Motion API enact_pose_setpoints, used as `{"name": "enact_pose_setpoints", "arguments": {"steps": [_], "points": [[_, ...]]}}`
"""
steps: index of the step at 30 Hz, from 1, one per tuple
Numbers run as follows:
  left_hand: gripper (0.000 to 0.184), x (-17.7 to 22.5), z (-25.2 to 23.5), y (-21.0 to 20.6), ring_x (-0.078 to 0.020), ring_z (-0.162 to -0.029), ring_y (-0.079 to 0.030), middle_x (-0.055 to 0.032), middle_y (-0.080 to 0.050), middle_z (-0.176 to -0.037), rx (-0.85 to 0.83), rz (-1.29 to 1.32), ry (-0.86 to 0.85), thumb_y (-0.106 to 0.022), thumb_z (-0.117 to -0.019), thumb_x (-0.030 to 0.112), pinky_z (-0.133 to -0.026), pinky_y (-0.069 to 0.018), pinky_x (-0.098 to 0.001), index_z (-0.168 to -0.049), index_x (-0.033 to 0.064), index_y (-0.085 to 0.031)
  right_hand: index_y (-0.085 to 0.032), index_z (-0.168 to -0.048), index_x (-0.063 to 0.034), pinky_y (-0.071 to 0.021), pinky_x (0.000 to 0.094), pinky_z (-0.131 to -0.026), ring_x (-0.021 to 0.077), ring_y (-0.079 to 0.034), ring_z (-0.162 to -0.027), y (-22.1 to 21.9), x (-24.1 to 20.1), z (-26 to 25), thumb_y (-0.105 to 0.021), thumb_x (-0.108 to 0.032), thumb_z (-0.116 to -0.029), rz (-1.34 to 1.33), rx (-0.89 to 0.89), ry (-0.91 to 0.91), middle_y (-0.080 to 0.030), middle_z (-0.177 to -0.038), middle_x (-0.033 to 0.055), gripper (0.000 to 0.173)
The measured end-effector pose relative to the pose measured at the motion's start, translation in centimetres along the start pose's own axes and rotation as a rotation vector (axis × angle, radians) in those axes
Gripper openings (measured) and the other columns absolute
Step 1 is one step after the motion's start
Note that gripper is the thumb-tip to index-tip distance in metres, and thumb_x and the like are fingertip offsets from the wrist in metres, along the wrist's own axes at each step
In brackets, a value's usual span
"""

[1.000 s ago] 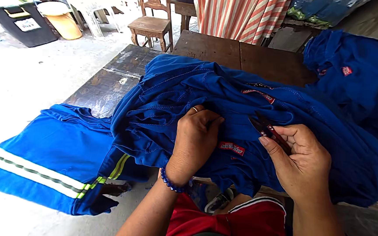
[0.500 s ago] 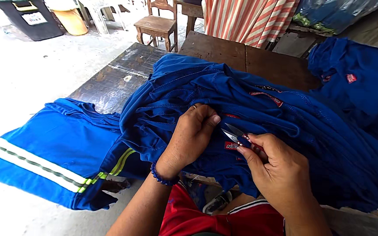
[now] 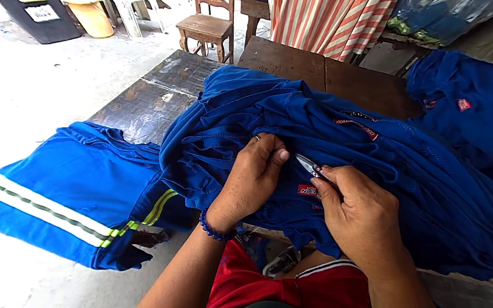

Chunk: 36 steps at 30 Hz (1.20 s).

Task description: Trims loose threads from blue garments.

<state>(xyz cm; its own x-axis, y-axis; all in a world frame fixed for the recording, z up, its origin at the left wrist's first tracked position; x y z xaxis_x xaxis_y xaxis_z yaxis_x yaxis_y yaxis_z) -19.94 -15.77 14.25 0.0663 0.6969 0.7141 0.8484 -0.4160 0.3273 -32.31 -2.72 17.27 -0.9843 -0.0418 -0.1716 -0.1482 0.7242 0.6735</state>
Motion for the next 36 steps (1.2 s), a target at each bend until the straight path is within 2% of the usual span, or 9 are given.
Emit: {"name": "enact_pose_setpoints", "arguments": {"steps": [7, 9, 12, 14, 16, 20, 23, 29, 36], "points": [[0.032, -0.4, 1.9, 1.7, -0.0037, -0.072, -0.056, 0.0072, -0.058, -0.081, 0.12, 0.542, 0.102, -0.037, -0.11, 0.028, -0.065, -0.0492, -0.0213, -0.092, 0.018, -0.061, -0.061, -0.108, 0.0013, -0.0493, 0.0078, -0.07, -0.0076, -0.058, -0.076, 0.4, 4.1, -0.6, -0.065, -0.014, -0.0992, -0.373, 0.044, -0.131, -0.065, -0.087, -0.0004, 0.018], [0.036, -0.2, 4.3, 4.1, -0.0012, -0.067, -0.055, 0.0128, -0.058, -0.074, 0.341, 0.593, 0.096, -0.042, -0.1082, 0.038, -0.062, -0.0471, -0.0201, -0.083, 0.0264, -0.064, -0.06, -0.11, -0.0017, -0.0508, 0.0083, -0.07, -0.0079, -0.06, -0.077, 0.5, 4.8, -1.1, -0.066, -0.014, -0.0985, -0.459, 0.047, -0.153, -0.065, -0.09, -0.004, 0.018], [0.039, -0.9, 10.1, 9.2, -0.0004, -0.072, -0.06, 0.0152, -0.062, -0.074, 0.847, 0.372, 0.216, -0.035, -0.1097, 0.029, -0.068, -0.0514, -0.0203, -0.08, 0.0288, -0.061, -0.06, -0.112, -0.0086, -0.0483, 0.0096, -0.06, -0.0056, -0.057, -0.069, 0.7, 5.6, -1.4, -0.066, -0.013, -0.0978, -0.616, 0.025, -0.21, -0.064, -0.087, -0.0089, 0.017], [0.008, -1.7, 13.4, 11.7, -0.0031, -0.098, -0.062, 0.0109, -0.064, -0.1, 1.119, 0.115, 0.401, -0.051, -0.1036, 0.015, -0.087, -0.0514, -0.0251, -0.107, 0.0175, -0.058, -0.06, -0.113, -0.0122, -0.0457, 0.0106, -0.054, -0.0043, -0.055, -0.063, 0.7, 5.8, -1.5, -0.067, -0.013, -0.0975, -0.704, 0.012, -0.24, -0.063, -0.086, -0.0105, 0.017], [0.049, -1.9, 15.3, 12.6, -0.0067, -0.123, -0.052, 0.0023, -0.052, -0.131, 1.072, -0.087, 0.439, -0.064, -0.0965, 0.011, -0.104, -0.0456, -0.027, -0.139, 0.0016, -0.042, -0.06, -0.113, -0.0139, -0.0449, 0.0106, -0.053, -0.0043, -0.055, -0.062, 0.6, 5.9, -1.5, -0.066, -0.012, -0.0976, -0.749, 0.006, -0.247, -0.064, -0.087, -0.0114, 0.017], [0.012, 0.5, 14.0, 8.9, 0.0037, -0.104, -0.063, 0.0187, -0.068, -0.111, 0.659, -0.231, 0.09, -0.061, -0.1034, 0.019, -0.09, -0.053, -0.0197, -0.111, 0.0234, -0.07, -0.058, -0.114, -0.0142, -0.0455, 0.0102, -0.054, -0.0048, -0.055, -0.063, 0.6, 5.6, -1.5, -0.065, -0.012, -0.0975, -0.752, -0.004, -0.251, -0.063, -0.087, -0.0124, 0.018], [0.012, 2.6, 9.6, 3.8, -0.0037, -0.099, -0.059, 0.0052, -0.066, -0.1, 0.349, -0.26, -0.099, -0.064, -0.1014, 0.021, -0.087, -0.048, -0.0215, -0.103, 0.0139, -0.073, -0.057, -0.113, -0.013, -0.0467, 0.0103, -0.055, -0.0043, -0.056, -0.064, 0.8, 5.5, -1.5, -0.064, -0.012, -0.0986, -0.749, -0.007, -0.255, -0.063, -0.087, -0.0115, 0.016], [0.02, 2.1, 3.2, -3.1, -0.0263, -0.087, -0.056, -0.0068, -0.064, -0.087, 0.245, -0.54, -0.068, -0.071, -0.0936, 0.028, -0.077, -0.0418, -0.043, -0.095, 0.0106, -0.079, -0.057, -0.111, -0.0119, -0.044, 0.0102, -0.053, -0.0037, -0.054, -0.062, 1.0, 5.5, -1.3, -0.065, -0.012, -0.0984, -0.753, -0.018, -0.269, -0.062, -0.086, -0.009, 0.015], [0.02, 2.0, 6.6, -0.1, -0.0061, -0.096, -0.055, 0.002, -0.065, -0.09, -0.062, 0.072, -0.186, -0.06, -0.1024, 0.016, -0.088, -0.0407, -0.0241, -0.086, 0.0094, -0.07, -0.058, -0.112, -0.0126, -0.0451, 0.0096, -0.054, -0.0038, -0.055, -0.062, 1.0, 6.0, -1.3, -0.064, -0.01, -0.0994, -0.867, -0.04, -0.257, -0.064, -0.087, -0.0091, 0.014]]}}
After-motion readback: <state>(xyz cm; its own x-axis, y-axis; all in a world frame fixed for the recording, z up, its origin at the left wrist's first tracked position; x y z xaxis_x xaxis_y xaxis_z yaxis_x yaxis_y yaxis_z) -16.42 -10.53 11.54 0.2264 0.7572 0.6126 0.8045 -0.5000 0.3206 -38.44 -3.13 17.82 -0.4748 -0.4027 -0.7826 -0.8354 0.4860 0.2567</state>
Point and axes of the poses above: each hand's wrist, its own z-axis away from the middle knuckle, its own y-axis out of the back of the hand, x = y × z, the point moved 3 cm from there along -z, towards the middle knuckle
